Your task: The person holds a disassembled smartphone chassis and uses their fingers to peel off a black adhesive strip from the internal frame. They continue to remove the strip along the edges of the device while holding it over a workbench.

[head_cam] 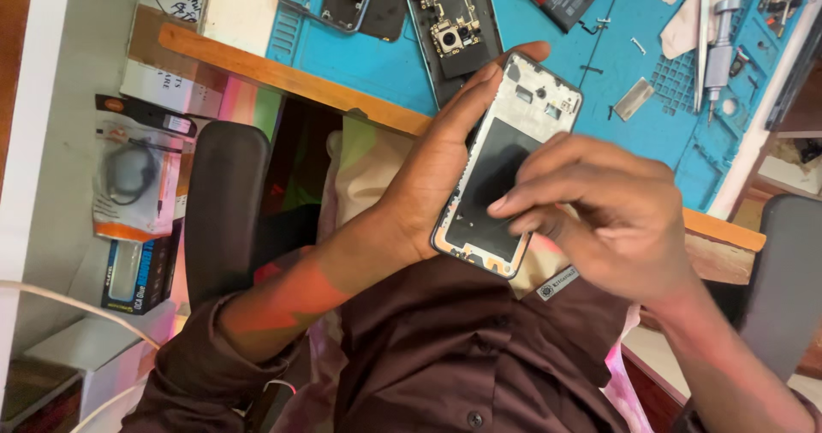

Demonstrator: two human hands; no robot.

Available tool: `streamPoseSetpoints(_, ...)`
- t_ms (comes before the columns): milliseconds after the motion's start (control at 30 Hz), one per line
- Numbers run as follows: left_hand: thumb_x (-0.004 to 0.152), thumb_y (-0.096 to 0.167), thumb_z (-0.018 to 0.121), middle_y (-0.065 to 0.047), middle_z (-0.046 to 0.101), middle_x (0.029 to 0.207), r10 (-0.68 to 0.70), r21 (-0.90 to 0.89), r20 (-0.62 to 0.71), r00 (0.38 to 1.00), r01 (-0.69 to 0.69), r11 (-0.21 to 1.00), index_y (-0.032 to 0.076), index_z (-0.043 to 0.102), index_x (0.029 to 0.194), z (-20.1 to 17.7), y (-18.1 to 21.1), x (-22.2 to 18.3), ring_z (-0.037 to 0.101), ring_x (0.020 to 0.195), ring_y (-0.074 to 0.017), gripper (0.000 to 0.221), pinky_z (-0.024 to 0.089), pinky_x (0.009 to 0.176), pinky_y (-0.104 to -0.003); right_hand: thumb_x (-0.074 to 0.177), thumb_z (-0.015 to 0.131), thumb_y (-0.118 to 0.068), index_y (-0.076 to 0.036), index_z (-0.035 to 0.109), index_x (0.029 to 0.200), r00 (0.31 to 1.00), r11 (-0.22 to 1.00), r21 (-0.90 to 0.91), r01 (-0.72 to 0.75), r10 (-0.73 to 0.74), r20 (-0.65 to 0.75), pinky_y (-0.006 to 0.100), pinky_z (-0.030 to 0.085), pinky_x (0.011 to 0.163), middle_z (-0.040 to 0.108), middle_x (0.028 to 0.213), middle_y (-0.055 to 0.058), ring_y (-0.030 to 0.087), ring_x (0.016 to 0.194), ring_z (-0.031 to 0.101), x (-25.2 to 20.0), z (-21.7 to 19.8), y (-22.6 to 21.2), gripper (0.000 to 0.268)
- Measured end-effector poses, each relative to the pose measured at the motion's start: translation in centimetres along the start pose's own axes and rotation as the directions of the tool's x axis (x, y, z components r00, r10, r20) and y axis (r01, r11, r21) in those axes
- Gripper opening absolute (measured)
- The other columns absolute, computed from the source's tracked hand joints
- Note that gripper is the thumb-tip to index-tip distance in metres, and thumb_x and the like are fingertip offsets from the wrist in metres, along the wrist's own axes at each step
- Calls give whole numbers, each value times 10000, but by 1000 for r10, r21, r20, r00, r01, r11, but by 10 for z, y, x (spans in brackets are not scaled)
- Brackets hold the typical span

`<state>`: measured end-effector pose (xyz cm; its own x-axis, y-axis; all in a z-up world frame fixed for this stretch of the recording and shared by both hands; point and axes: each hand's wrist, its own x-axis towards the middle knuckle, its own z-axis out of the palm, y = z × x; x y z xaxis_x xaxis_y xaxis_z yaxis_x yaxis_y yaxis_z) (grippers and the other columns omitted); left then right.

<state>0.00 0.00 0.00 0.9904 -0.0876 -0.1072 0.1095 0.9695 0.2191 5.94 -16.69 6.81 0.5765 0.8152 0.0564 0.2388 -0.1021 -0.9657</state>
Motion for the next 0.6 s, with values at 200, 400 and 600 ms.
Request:
streamPoseSetpoints(200, 1197, 298, 435, -39, 590, 1176, 25, 4, -6, 1000, -25, 1000, 81, 493, 1467, -5, -4, 1, 586, 1050, -122, 351, 515, 1003, -309, 786, 673, 192, -76, 790, 988, 980, 960, -231, 161, -128, 151, 248, 594, 725, 705, 941, 61, 149, 865, 724, 6, 8, -6, 355)
streamPoseSetpoints(400, 1183, 355, 432, -78, 592, 1167, -14, -79, 26, 1000, 16, 997, 124, 485, 1474, -3, -4, 1, 630, 1039, -193, 375, 569, 1033, -421, 727, 674, 182, -92, 786, 973, 974, 951, -233, 204, -174, 142, 287, 579, 763, 710, 957, 45, 185, 914, 716, 4, 10, -2, 384)
streamPoseSetpoints(600, 1168, 362, 433, -75, 605, 1184, -18, -58, -10, 1000, 18, 998, 126, 481, 1487, -1, -4, 1, 637, 1061, -208, 400, 569, 1038, -439, 726, 687, 174, -89, 790, 966, 972, 944, -247, 220, -189, 142, 301, 571, 755, 706, 942, 46, 194, 901, 704, 3, 11, -2, 371)
